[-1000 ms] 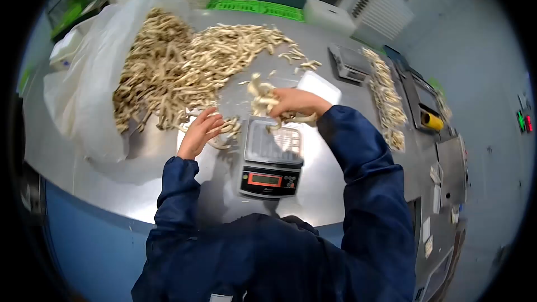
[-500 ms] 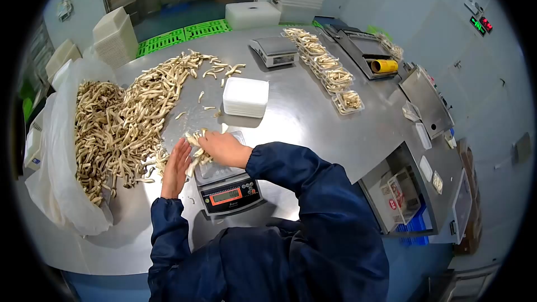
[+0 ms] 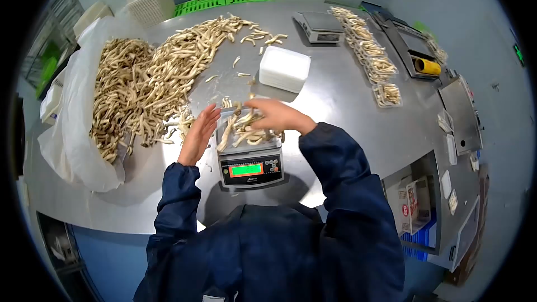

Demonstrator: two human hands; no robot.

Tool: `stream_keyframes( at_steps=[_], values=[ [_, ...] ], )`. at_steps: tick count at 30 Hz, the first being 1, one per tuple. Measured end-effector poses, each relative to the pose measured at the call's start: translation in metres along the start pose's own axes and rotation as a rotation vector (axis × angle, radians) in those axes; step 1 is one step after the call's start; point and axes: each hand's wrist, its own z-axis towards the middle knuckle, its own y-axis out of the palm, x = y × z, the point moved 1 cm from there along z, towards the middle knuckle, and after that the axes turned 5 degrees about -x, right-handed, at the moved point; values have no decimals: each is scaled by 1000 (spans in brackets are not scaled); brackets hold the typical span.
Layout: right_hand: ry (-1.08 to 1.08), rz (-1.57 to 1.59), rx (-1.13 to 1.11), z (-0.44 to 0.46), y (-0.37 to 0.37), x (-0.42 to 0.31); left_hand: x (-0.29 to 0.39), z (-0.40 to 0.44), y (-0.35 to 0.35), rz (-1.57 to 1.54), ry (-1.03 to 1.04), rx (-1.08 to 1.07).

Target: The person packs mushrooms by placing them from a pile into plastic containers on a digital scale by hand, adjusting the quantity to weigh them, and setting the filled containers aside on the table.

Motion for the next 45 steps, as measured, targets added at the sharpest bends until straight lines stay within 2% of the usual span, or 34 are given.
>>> stream_keyframes(
  at_steps=[1,3,4,6,9,12,13,16,18,23,24,26,29,32,38,45],
  values=[
    [129,259,4,-2,-6,-2,2,-1,-1,6,15,-3],
    [116,356,180,-9,-16,13,5,-8,-6,25,49,27],
    [190,608,302,-15,-17,12,7,-11,-9,36,65,39],
    [213,804,454,-34,-23,24,3,-21,-21,-13,92,91],
    [330,863,585,-75,-22,65,4,-51,-31,-26,90,184],
    [472,534,663,-107,0,87,-10,-92,-45,2,-15,348],
    [443,448,622,-115,8,92,-15,-103,-48,-26,-44,411],
    [475,578,571,-121,43,103,-23,-110,-56,98,-136,466],
    [433,619,525,-114,65,110,-11,-91,-54,163,-110,478],
    [385,553,488,-97,91,100,21,-19,-32,568,12,209],
    [371,530,477,-96,92,95,24,-2,-28,691,-55,156],
    [298,388,458,-93,94,90,20,32,-14,896,-47,116],
    [327,486,424,-88,99,86,16,74,8,1227,-17,117],
    [332,474,454,-86,101,84,22,95,38,1452,-233,109],
    [361,348,469,-84,108,90,14,115,47,1457,-451,-22],
    [292,143,522,-85,105,78,-6,120,35,1424,-281,12]
  ],
)
